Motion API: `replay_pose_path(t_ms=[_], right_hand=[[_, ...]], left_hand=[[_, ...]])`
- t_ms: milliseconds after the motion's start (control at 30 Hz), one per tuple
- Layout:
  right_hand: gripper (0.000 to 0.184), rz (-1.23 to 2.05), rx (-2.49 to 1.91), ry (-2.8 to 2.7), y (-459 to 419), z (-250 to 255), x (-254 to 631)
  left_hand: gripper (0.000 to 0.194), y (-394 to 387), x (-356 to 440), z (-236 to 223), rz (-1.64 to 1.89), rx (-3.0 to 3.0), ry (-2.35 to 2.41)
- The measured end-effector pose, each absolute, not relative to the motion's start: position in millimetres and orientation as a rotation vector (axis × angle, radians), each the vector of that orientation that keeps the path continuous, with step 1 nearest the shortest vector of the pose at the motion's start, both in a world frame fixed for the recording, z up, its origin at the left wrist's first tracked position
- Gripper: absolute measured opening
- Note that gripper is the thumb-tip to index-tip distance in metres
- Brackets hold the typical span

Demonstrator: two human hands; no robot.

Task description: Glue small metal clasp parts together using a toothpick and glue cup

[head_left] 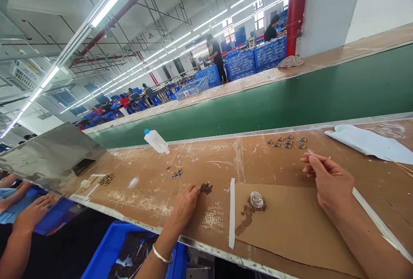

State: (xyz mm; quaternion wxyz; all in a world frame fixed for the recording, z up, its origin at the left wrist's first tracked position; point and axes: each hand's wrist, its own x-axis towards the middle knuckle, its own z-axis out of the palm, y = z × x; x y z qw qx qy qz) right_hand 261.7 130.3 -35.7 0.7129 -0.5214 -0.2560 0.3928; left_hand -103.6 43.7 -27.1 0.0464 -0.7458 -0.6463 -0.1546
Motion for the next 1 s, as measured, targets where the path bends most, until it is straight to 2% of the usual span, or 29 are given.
replay_pose_path(t_ms=[1000], right_hand=[[0.030, 0.861, -1.148, -0.608, 132, -36, 263]], left_hand=[[0.023, 49, -100, -25, -0.376, -2.285, -1.473]])
